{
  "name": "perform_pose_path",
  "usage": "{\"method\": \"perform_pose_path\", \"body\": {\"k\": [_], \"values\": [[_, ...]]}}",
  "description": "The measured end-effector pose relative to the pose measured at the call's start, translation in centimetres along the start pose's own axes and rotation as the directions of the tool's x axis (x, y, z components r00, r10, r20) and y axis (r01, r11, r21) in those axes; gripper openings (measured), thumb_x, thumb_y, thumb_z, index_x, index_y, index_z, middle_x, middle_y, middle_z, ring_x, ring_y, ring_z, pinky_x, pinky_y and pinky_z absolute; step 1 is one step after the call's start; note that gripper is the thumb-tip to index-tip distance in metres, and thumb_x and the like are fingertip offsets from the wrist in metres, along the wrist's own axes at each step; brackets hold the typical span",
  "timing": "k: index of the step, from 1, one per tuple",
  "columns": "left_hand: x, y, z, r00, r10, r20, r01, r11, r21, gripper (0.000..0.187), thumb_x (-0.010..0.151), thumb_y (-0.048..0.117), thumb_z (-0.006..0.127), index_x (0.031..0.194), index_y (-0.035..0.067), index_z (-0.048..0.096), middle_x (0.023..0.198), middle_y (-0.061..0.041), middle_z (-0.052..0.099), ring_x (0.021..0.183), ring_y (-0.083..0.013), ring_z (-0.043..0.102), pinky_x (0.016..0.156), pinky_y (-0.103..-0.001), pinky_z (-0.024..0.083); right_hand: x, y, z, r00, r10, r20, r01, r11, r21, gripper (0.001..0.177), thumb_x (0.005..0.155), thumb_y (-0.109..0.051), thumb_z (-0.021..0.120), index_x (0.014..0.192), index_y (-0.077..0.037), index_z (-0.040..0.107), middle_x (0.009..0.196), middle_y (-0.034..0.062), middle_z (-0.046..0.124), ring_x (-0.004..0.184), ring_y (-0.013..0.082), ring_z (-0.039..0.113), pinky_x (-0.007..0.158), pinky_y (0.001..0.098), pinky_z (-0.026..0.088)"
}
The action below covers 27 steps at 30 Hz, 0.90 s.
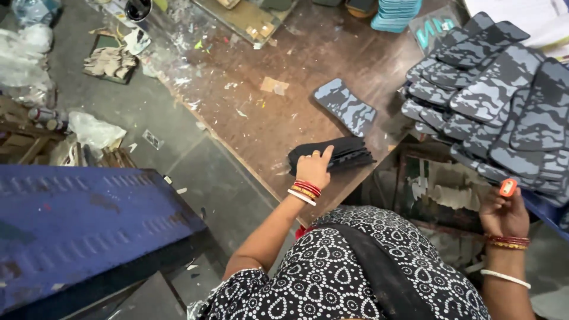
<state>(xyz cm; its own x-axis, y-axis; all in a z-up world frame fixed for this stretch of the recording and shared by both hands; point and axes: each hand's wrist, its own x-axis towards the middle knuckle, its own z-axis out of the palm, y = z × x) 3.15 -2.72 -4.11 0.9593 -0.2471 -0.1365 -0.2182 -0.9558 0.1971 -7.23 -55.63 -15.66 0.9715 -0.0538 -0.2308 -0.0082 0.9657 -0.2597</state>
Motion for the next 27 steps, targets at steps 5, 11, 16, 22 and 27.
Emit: {"method": "perform_pose_path", "body": {"k": [5,11,16,22,27], "values": [[0.2,-0.1,0.1,0.999,0.011,-0.031,-0.011,1.000,-0.002,0.083,0.072,0.026,0.080,0.148,0.018,0.047,0.106,-0.016,0.069,0.089,-0.0341,0.071,0.081,-0.048,0.052,3.8,5.9,9.8,0.921,0.385,-0.054,-0.368,0.821,-0.436,0.041,0.107,-0.026,0.053,0.137,0.001,0.057,0.107,0.0104,0.071,0.090,0.0168,0.067,0.079,0.0279,0.055],[0.1,0.7,-2.3,1.000,-0.003,0.030,0.003,1.000,-0.008,0.082,0.075,0.033,0.077,0.149,0.017,0.046,0.107,-0.016,0.069,0.090,-0.0347,0.070,0.082,-0.048,0.051,3.1,22.3,34.1,0.423,0.898,-0.119,-0.294,0.012,-0.956,0.066,0.098,-0.018,0.055,0.160,-0.020,0.033,0.079,0.0054,0.070,0.062,0.0094,0.059,0.057,0.0253,0.051],[-2.7,0.3,-3.3,0.999,0.036,0.033,-0.031,0.987,-0.160,0.092,0.078,0.053,0.072,0.152,0.012,0.038,0.112,-0.020,0.065,0.098,-0.0366,0.066,0.089,-0.047,0.047,2.5,28.2,46.9,0.031,0.990,0.136,-0.040,0.137,-0.990,0.075,0.102,-0.012,0.051,0.168,-0.022,0.015,0.075,0.0024,0.065,0.054,0.0056,0.053,0.050,0.0211,0.045],[-3.4,-0.3,0.7,0.953,0.077,-0.293,-0.297,0.427,-0.854,0.061,0.116,0.039,0.037,0.165,0.004,0.026,0.157,-0.024,0.043,0.142,-0.0399,0.044,0.115,-0.048,0.034,2.4,29.2,47.9,-0.102,0.976,0.194,0.102,0.204,-0.974,0.075,0.103,-0.011,0.052,0.167,-0.020,0.014,0.076,0.0033,0.068,0.053,0.0062,0.054,0.047,0.0227,0.045],[-0.1,0.0,-0.1,0.998,-0.020,0.064,0.025,0.997,-0.077,0.059,0.098,0.041,0.052,0.151,0.016,0.046,0.109,-0.016,0.066,0.094,-0.0336,0.069,0.081,-0.046,0.050,3.7,29.0,41.1,0.003,0.977,0.214,0.080,0.213,-0.974,0.060,0.105,-0.016,0.053,0.162,-0.019,0.034,0.077,0.0022,0.067,0.059,0.0058,0.056,0.054,0.0213,0.047]]}}
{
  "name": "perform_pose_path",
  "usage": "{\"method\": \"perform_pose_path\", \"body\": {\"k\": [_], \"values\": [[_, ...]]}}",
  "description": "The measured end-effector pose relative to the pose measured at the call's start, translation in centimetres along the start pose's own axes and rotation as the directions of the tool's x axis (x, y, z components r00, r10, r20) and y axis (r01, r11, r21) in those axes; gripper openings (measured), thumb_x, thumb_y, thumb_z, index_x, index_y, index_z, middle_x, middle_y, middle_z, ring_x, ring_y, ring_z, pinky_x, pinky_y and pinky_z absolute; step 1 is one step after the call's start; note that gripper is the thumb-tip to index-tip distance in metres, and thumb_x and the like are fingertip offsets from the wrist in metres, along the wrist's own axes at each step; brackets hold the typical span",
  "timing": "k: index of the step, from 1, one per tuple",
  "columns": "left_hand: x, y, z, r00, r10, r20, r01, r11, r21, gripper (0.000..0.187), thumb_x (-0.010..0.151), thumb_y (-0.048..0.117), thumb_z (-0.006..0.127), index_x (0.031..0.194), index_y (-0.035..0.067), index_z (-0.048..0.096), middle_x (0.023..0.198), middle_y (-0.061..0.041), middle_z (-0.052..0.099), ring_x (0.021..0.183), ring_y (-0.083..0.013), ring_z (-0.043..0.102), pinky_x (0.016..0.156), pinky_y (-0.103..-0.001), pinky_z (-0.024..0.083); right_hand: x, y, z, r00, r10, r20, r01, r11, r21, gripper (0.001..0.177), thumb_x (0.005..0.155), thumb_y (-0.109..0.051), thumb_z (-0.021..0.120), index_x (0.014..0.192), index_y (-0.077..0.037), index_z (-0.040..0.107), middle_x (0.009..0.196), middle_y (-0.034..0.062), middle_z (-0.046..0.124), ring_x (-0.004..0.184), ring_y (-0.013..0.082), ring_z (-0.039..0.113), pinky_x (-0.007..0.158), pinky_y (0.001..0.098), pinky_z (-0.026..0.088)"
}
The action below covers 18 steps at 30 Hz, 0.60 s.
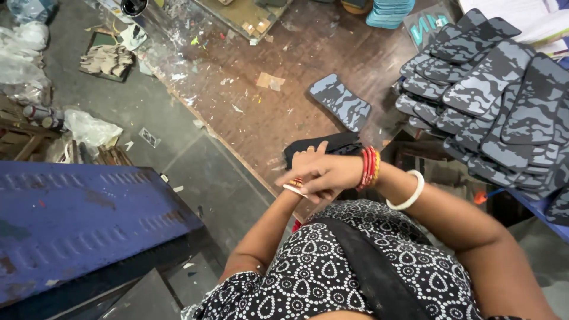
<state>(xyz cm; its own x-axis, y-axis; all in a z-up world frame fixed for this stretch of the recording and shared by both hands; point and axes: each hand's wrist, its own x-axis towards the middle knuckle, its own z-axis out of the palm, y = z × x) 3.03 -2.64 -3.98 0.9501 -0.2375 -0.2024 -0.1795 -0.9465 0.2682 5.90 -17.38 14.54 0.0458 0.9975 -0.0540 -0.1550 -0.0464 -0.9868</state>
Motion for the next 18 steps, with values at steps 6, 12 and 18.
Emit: {"method": "perform_pose_path", "body": {"k": [6,12,18], "values": [[0.6,-0.3,0.8,0.996,0.022,-0.085,-0.016,0.998,0.065,0.074,0.079,0.038,0.072,0.147,0.020,0.048,0.104,-0.015,0.067,0.088,-0.0350,0.070,0.077,-0.047,0.053,-3.7,11.0,-0.8,0.926,-0.084,-0.367,-0.103,0.881,-0.462,0.025,0.097,-0.023,0.067,0.117,-0.009,0.072,0.095,0.0032,0.077,0.081,0.0099,0.073,0.074,0.0294,0.057],[0.2,0.2,-0.5,0.997,-0.001,-0.074,0.006,0.997,0.074,0.087,0.069,0.028,0.083,0.147,0.021,0.047,0.109,-0.015,0.067,0.094,-0.0351,0.069,0.083,-0.049,0.053,-8.0,14.5,0.2,0.768,0.256,-0.587,-0.439,0.878,-0.190,0.028,0.095,-0.025,0.066,0.118,-0.010,0.071,0.088,0.0029,0.077,0.076,0.0108,0.071,0.073,0.0301,0.058],[-0.1,0.2,0.1,0.997,-0.001,-0.073,0.006,0.998,0.069,0.087,0.070,0.028,0.083,0.148,0.021,0.046,0.110,-0.015,0.067,0.095,-0.0354,0.069,0.084,-0.049,0.053,-9.7,18.9,1.1,0.657,0.278,-0.700,-0.360,0.932,0.033,0.028,0.095,-0.022,0.065,0.117,-0.006,0.072,0.091,0.0026,0.076,0.078,0.0081,0.069,0.071,0.0284,0.057]]}}
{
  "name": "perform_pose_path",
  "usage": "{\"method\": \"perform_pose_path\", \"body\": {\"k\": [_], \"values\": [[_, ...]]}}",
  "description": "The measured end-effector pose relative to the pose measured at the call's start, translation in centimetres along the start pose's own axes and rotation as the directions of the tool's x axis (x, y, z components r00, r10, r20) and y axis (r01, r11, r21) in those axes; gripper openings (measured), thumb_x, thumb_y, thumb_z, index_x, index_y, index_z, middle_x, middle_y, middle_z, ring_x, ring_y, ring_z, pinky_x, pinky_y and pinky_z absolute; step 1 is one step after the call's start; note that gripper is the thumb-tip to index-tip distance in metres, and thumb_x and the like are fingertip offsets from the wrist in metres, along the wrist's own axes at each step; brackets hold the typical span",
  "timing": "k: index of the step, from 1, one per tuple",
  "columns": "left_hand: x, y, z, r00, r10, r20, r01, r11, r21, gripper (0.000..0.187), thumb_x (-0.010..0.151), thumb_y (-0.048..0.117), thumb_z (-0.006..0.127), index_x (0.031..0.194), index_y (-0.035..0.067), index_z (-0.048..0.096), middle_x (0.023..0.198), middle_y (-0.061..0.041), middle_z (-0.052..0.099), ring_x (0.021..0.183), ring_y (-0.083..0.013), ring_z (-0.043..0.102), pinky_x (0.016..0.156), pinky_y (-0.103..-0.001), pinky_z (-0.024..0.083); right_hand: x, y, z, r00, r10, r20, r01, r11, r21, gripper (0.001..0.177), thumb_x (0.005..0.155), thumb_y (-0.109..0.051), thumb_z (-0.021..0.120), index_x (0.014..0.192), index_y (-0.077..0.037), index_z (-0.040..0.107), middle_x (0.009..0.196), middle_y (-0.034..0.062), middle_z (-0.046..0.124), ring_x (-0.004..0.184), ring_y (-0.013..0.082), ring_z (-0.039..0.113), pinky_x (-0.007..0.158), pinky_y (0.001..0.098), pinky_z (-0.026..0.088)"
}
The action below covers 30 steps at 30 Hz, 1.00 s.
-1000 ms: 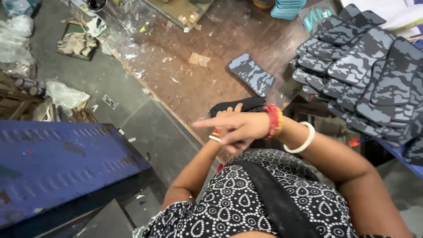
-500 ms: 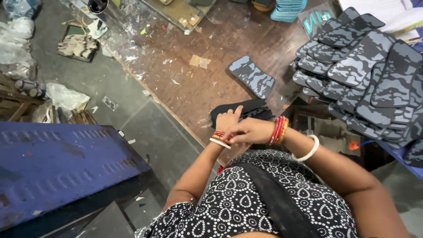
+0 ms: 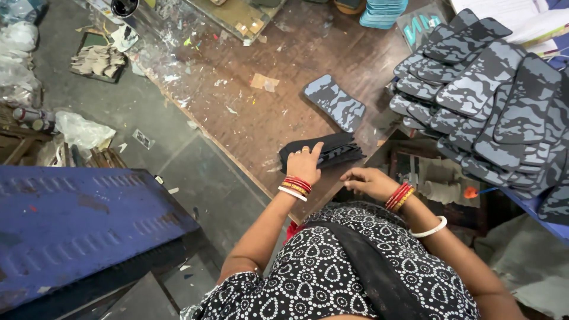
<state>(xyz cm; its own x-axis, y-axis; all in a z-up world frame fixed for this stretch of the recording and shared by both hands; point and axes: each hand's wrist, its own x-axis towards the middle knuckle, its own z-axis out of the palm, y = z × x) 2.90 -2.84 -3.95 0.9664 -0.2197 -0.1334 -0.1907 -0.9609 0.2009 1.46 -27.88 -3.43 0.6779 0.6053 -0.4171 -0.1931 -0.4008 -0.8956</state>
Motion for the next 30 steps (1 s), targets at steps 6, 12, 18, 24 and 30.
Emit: {"method": "perform_pose_path", "body": {"k": [6,12,18,24,30], "values": [[0.1,0.0,-0.2,1.000,-0.004,0.005,0.004,1.000,0.001,0.088,0.069,0.028,0.083,0.149,0.021,0.046,0.109,-0.015,0.067,0.095,-0.0348,0.069,0.084,-0.049,0.052,0.2,0.8,0.8,0.998,-0.058,-0.032,0.054,0.993,-0.109,0.029,0.093,-0.021,0.067,0.117,-0.006,0.071,0.098,0.0031,0.078,0.082,0.0111,0.069,0.075,0.0298,0.057],[-0.4,0.2,-0.4,1.000,-0.005,0.024,0.005,1.000,0.006,0.090,0.068,0.027,0.084,0.149,0.021,0.044,0.109,-0.014,0.068,0.096,-0.0337,0.069,0.083,-0.048,0.053,0.4,0.0,1.1,0.997,-0.042,-0.066,0.029,0.982,-0.185,0.029,0.092,-0.023,0.069,0.117,-0.008,0.071,0.096,0.0068,0.078,0.084,0.0148,0.073,0.078,0.0312,0.057],[0.5,-0.6,-1.0,0.997,0.081,-0.014,-0.081,0.997,-0.002,0.086,0.072,0.018,0.079,0.151,0.020,0.044,0.101,-0.014,0.071,0.085,-0.0338,0.071,0.074,-0.048,0.055,0.5,-4.6,0.9,0.898,-0.339,-0.280,0.171,0.857,-0.487,0.033,0.087,-0.019,0.072,0.120,-0.012,0.071,0.101,0.0111,0.076,0.089,0.0253,0.074,0.079,0.0359,0.057],[2.3,-1.9,-3.2,0.986,0.154,0.056,-0.155,0.988,0.022,0.070,0.073,0.016,0.075,0.139,0.020,0.051,0.095,-0.014,0.072,0.084,-0.0360,0.072,0.071,-0.049,0.057,1.4,-12.1,0.3,0.675,-0.713,-0.190,0.333,0.524,-0.784,0.057,0.080,-0.018,0.078,0.134,-0.010,0.061,0.127,0.0096,0.066,0.117,0.0303,0.062,0.100,0.0421,0.050],[1.4,-2.3,-0.2,0.988,0.146,-0.057,-0.140,0.985,0.099,0.064,0.070,0.014,0.072,0.132,0.019,0.055,0.101,-0.014,0.071,0.087,-0.0349,0.072,0.073,-0.049,0.055,7.7,-5.8,0.2,0.705,-0.709,-0.024,0.107,0.140,-0.984,0.081,0.062,-0.022,0.077,0.138,-0.017,0.052,0.120,0.0040,0.069,0.116,0.0231,0.064,0.101,0.0515,0.042]]}}
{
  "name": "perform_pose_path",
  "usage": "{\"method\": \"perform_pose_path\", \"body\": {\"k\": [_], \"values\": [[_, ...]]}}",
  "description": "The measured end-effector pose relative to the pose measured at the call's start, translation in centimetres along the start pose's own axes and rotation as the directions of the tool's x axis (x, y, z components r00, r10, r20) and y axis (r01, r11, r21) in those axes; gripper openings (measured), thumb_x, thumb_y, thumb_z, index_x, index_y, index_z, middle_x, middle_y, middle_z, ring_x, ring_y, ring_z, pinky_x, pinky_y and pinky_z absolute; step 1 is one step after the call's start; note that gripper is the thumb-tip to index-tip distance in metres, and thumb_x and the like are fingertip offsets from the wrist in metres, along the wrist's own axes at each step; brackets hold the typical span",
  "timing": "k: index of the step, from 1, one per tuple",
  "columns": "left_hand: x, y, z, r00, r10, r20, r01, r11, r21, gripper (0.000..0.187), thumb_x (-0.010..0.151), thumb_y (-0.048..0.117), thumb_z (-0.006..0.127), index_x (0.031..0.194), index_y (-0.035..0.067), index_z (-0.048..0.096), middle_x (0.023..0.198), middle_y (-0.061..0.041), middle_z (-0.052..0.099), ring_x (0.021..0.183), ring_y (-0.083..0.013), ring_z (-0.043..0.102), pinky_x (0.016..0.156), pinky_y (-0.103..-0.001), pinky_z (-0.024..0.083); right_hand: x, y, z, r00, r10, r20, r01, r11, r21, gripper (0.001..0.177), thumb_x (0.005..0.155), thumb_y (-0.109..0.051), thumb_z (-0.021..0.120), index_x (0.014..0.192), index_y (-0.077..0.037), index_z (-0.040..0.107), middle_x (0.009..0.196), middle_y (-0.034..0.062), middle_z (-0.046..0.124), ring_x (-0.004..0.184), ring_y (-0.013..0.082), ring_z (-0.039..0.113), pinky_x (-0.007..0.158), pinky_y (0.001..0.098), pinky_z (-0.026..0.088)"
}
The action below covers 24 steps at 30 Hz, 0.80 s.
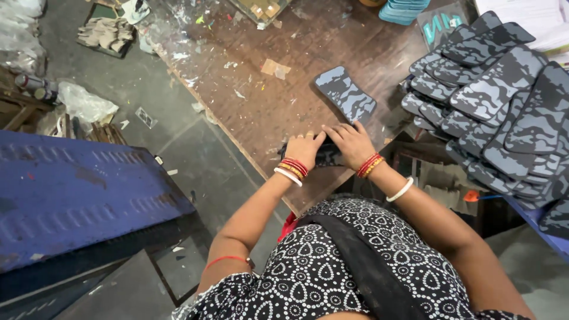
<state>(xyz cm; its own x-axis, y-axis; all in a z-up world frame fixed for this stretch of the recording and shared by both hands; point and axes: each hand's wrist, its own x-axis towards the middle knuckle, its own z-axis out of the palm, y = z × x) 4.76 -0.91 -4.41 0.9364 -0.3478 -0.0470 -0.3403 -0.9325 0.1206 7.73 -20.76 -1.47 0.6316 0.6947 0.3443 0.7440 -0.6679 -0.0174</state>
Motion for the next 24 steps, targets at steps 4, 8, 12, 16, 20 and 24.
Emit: {"method": "perform_pose_path", "body": {"k": [4,8,12,16,20,24], "values": [[-0.4,0.0,-2.4,0.996,-0.041,0.077,0.045,0.997,-0.056,0.055,0.084,0.013,0.067,0.137,0.018,0.055,0.107,-0.014,0.070,0.093,-0.0354,0.071,0.077,-0.048,0.054,0.1,0.4,0.2,0.963,0.074,0.257,-0.097,0.992,0.077,0.066,0.093,-0.016,0.071,0.156,-0.019,0.049,0.116,0.0032,0.067,0.110,0.0222,0.062,0.095,0.0391,0.045],[-2.2,0.9,-5.7,0.991,-0.006,-0.134,0.004,1.000,-0.017,0.056,0.082,0.013,0.064,0.138,0.019,0.055,0.112,-0.013,0.070,0.095,-0.0327,0.071,0.080,-0.048,0.052,1.3,-0.7,-4.9,0.987,0.054,0.151,-0.074,0.989,0.126,0.073,0.079,-0.021,0.072,0.149,-0.015,0.051,0.110,0.0053,0.066,0.104,0.0249,0.062,0.092,0.0390,0.045],[-2.0,-0.3,-2.1,0.964,-0.015,-0.266,0.034,0.997,0.066,0.060,0.075,0.013,0.064,0.133,0.022,0.056,0.110,-0.012,0.070,0.093,-0.0322,0.071,0.080,-0.047,0.052,1.2,-1.0,-3.7,0.999,0.034,0.037,-0.038,0.995,0.092,0.081,0.061,-0.026,0.072,0.139,-0.008,0.057,0.098,0.0095,0.067,0.094,0.0287,0.064,0.088,0.0458,0.046],[-1.9,-0.7,-3.3,0.994,-0.103,-0.020,0.104,0.994,0.023,0.062,0.075,0.013,0.065,0.136,0.021,0.056,0.106,-0.014,0.069,0.091,-0.0337,0.070,0.078,-0.049,0.052,0.4,1.0,0.6,0.991,-0.001,0.135,-0.018,0.990,0.140,0.062,0.071,-0.016,0.071,0.132,-0.012,0.060,0.103,0.0106,0.068,0.097,0.0295,0.065,0.088,0.0437,0.048],[-4.3,-0.2,-4.1,0.991,-0.128,-0.026,0.127,0.991,-0.047,0.060,0.081,0.010,0.067,0.139,0.020,0.056,0.108,-0.013,0.069,0.093,-0.0339,0.070,0.081,-0.049,0.052,-0.2,-0.3,-3.0,0.972,0.074,0.224,-0.114,0.979,0.171,0.048,0.079,-0.009,0.068,0.126,-0.017,0.062,0.102,0.0091,0.068,0.097,0.0315,0.067,0.087,0.0439,0.051],[-6.2,-0.9,-3.1,0.983,-0.160,-0.089,0.141,0.972,-0.186,0.064,0.075,0.017,0.076,0.136,0.019,0.057,0.112,-0.012,0.070,0.099,-0.0342,0.069,0.084,-0.050,0.051,-1.7,0.1,-1.3,0.973,0.076,0.219,-0.142,0.942,0.303,0.060,0.074,-0.011,0.073,0.133,-0.013,0.061,0.105,0.0143,0.068,0.097,0.0350,0.066,0.085,0.0468,0.050]]}}
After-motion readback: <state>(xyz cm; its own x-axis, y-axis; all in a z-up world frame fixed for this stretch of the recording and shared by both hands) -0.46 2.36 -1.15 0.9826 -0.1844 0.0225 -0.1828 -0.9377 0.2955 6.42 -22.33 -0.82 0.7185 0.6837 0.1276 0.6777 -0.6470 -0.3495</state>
